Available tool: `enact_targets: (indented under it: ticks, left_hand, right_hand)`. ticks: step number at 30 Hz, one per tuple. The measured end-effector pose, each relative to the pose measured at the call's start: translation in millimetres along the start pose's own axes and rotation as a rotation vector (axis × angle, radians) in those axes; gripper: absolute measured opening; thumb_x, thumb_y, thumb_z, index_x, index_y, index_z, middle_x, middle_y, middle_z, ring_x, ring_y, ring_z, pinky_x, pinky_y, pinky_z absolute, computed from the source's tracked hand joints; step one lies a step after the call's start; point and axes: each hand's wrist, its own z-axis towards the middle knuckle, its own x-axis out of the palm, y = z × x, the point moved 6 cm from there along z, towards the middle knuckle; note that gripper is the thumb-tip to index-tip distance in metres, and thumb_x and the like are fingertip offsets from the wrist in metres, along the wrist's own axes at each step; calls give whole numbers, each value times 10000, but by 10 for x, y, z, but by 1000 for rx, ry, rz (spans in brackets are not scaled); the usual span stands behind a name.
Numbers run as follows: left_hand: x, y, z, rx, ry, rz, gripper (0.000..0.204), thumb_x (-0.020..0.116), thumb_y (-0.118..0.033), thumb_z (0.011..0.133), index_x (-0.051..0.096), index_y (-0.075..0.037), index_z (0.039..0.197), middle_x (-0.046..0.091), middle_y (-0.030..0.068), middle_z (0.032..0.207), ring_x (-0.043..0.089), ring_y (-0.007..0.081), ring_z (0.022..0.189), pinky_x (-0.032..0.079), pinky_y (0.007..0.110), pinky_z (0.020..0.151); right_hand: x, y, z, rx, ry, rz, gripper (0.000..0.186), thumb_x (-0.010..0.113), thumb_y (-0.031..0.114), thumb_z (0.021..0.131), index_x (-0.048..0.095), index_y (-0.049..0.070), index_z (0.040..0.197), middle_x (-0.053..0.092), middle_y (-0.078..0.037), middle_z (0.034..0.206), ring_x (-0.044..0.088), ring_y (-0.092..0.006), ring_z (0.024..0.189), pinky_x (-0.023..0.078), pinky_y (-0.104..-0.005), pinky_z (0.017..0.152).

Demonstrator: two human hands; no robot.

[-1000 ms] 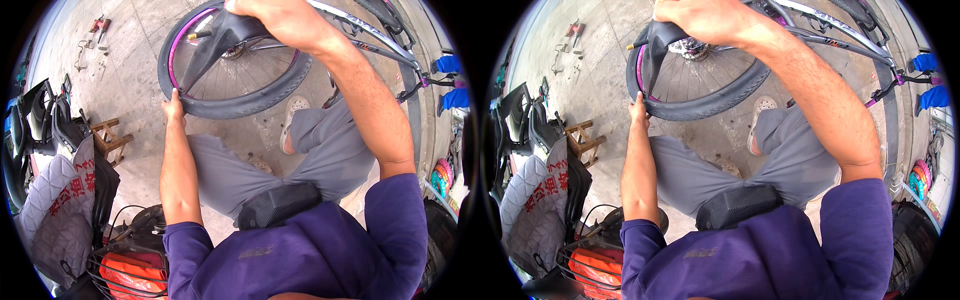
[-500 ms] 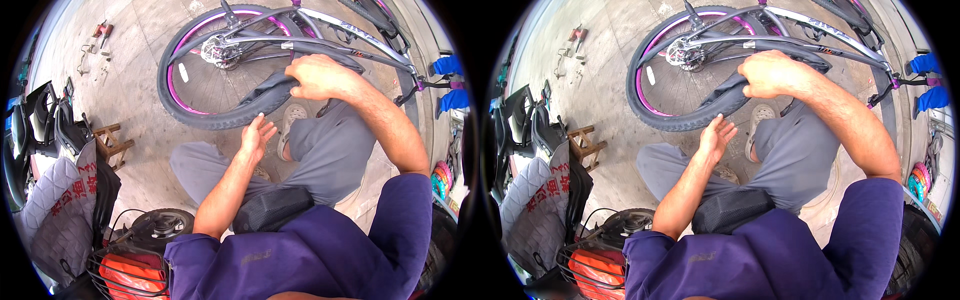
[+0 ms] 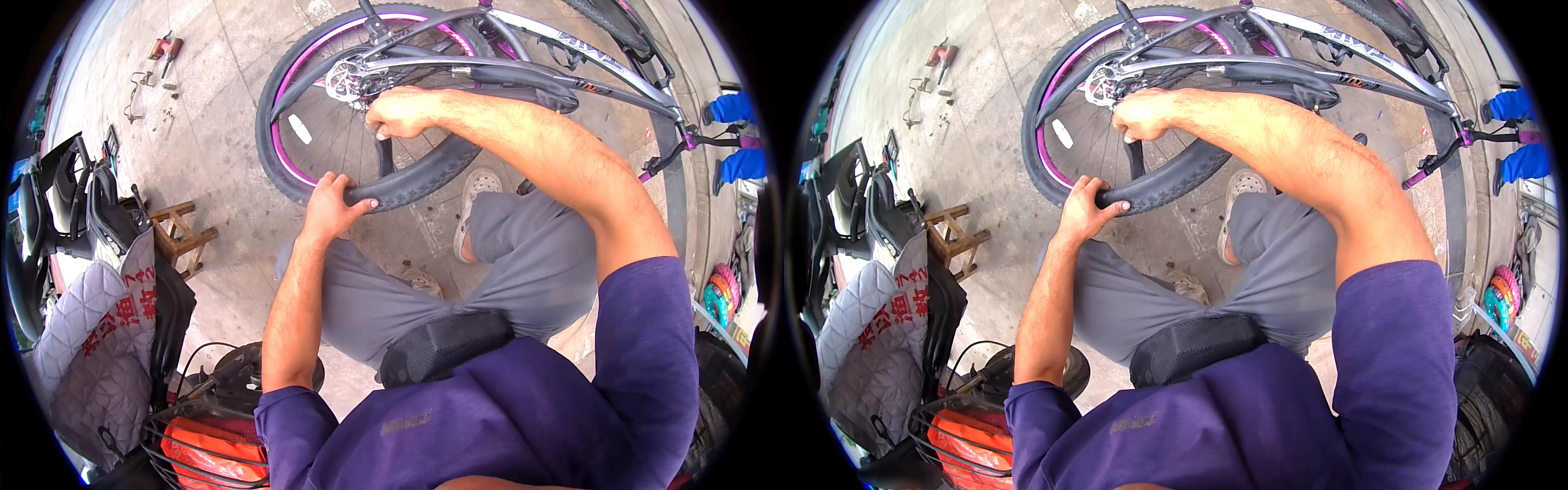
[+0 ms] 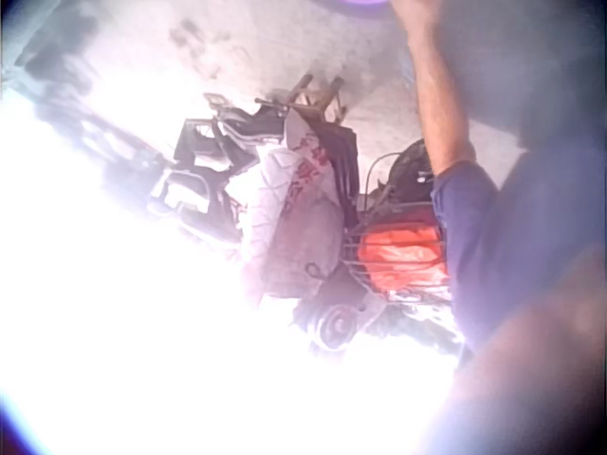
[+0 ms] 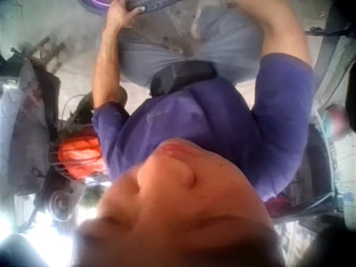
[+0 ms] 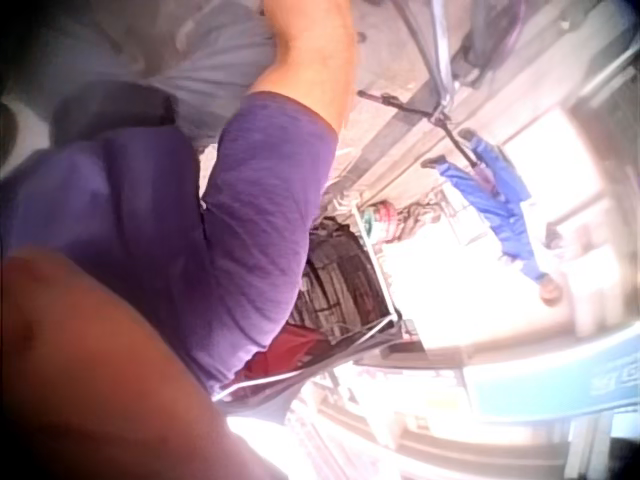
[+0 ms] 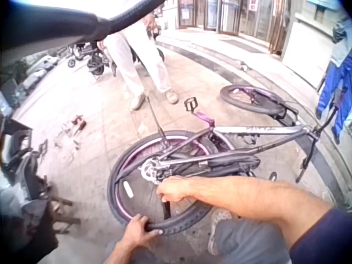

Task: The person uses a tire lever to pry the tire bead off the rim and removes the inner tube from the bicycle wheel. They then attach a pump hose to the tube valve and inflate the inner tube while holding it in their hands.

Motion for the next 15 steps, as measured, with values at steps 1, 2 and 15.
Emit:
enact_targets:
  ticks: [1, 2, 15]
  left_hand:
    - [-15, 1, 9, 27, -65, 30, 705, 932, -406, 697, 637, 17, 1179, 633, 184, 1051, 624, 389, 1000, 506, 494, 914]
    - [-28, 1, 3, 53, -129, 61, 685, 936, -412, 689, 638, 17, 1132, 628, 170, 1010, 626, 382, 940, 509, 494, 876]
    - [-17, 279, -408, -17, -431, 183, 466, 824, -395, 851, 706, -52, 1143, 634, 135, 1159, 568, 338, 1151, 519, 449, 945]
  right_hand:
    - [-141, 114, 89, -10, -126, 39, 268, 723, 295, 917, 762, 121, 1117, 748, -144, 1085, 706, -340, 1087, 546, -495, 905]
    - [-341, 188, 193, 5, -230, 34, 254, 700, 299, 934, 745, 115, 1104, 739, -145, 1073, 697, -349, 1080, 538, -498, 896]
    - [-2652, 843, -1560, -135, -1005, 486, 268, 644, 221, 942, 724, -33, 962, 682, -100, 770, 609, -188, 686, 488, -370, 663]
